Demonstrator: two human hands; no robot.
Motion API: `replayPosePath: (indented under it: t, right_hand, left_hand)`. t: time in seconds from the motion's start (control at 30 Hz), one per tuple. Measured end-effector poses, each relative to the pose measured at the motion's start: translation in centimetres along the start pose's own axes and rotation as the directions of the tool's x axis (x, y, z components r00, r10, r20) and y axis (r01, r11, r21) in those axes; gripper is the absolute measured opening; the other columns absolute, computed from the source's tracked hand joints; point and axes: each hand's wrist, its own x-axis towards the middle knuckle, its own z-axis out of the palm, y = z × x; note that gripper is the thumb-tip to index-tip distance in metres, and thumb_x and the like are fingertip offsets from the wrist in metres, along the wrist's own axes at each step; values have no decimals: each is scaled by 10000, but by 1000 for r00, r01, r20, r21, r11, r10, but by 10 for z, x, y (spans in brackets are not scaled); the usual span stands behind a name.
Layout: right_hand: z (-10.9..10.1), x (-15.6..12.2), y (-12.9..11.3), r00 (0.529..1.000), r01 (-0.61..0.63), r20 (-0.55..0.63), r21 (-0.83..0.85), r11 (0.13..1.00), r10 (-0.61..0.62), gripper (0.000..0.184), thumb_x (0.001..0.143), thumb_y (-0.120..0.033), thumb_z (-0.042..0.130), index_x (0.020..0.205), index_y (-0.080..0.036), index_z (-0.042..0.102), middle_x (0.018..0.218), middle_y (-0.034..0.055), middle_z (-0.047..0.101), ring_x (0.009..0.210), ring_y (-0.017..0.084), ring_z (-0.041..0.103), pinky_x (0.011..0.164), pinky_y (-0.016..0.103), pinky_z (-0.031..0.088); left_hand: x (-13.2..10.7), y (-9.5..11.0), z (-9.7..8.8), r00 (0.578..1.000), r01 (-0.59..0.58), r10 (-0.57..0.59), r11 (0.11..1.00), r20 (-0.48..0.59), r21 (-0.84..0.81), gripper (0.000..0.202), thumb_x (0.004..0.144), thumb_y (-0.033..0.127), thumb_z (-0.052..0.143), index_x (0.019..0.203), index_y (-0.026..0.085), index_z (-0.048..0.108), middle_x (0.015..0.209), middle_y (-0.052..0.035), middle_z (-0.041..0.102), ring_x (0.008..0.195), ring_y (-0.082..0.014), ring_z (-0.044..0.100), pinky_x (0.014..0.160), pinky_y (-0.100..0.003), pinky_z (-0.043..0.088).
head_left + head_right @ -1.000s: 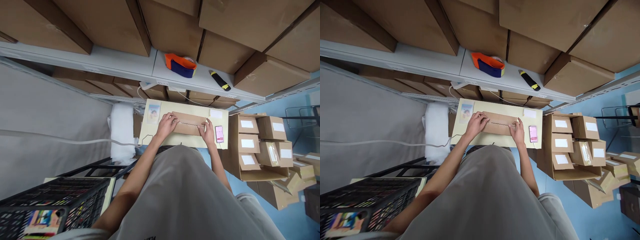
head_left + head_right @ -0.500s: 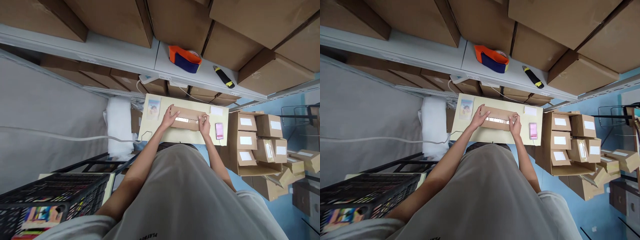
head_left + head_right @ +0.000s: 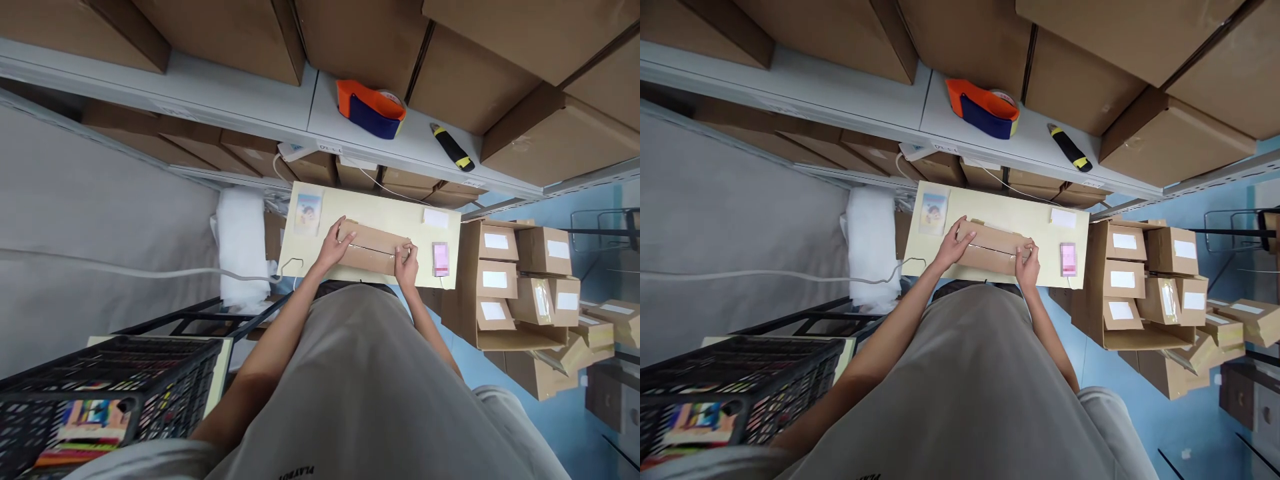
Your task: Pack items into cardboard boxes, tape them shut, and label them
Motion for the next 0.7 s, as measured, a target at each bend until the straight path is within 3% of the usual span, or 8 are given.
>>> replayPosePath:
  t: [0.07, 0.13, 0.3, 0.47, 0.6, 0.7]
  right_hand:
    - [0, -7, 2, 1000, 0, -25, 42, 999, 1, 451, 1065, -740, 471, 1183, -306, 510, 1453, 159, 734, 1151, 308, 743, 1004, 417, 559]
    - [-1, -5, 2, 1000, 2, -23, 71, 997, 0, 444, 1061, -731, 491, 1178, -303, 518, 1462, 160, 736, 1185, 311, 744, 1023, 419, 555]
    - [-1, 37, -2, 999, -5, 44, 21, 1000, 4, 446, 1075, -713, 481, 1214, -292, 526, 1236, 91, 783, 748, 221, 650, 824, 353, 524]
    - [19, 87, 1, 997, 33, 73, -16, 999, -32, 367, 1079, -647, 455, 1187, -298, 498, 1168, 59, 766, 725, 219, 608, 799, 347, 489]
    - [34, 92, 12, 992, 24, 127, -39, 999, -19, 328, 1089, -627, 437, 1152, -309, 487, 1126, 45, 747, 743, 221, 609, 793, 337, 490]
    - [37, 78, 21, 988, 98, 127, -81, 992, -87, 358, 1127, -625, 371, 1205, -297, 492, 1166, 70, 744, 762, 224, 631, 802, 344, 516]
  left_hand:
    - [-10, -2, 1, 1000, -7, 7, 1000, -10, 8, 789, 1035, 623, 741, 1709, 271, 532, 1752, -155, 574, 1613, -326, 579, 1379, -535, 439]
    - [-12, -2, 3, 1000, 1, -1, 1000, -21, 17, 798, 1032, 630, 745, 1710, 268, 532, 1763, -155, 564, 1622, -328, 568, 1385, -533, 428]
    - [26, 8, 4, 999, 40, -39, 999, -15, 28, 819, 1036, 679, 726, 1701, 233, 551, 1691, -176, 634, 1549, -345, 635, 1343, -528, 479]
    - [70, 9, 13, 998, 47, -45, 996, -33, 77, 799, 1030, 702, 723, 1664, 235, 589, 1616, -157, 698, 1489, -344, 676, 1319, -512, 500]
    - [68, -10, 20, 983, 170, -158, 978, -98, 118, 833, 1009, 721, 725, 1651, 209, 587, 1607, -182, 700, 1506, -369, 666, 1314, -547, 495]
    - [55, -25, 19, 981, 176, -165, 979, -102, 105, 854, 1005, 756, 708, 1658, 221, 577, 1621, -189, 689, 1529, -370, 649, 1324, -561, 479]
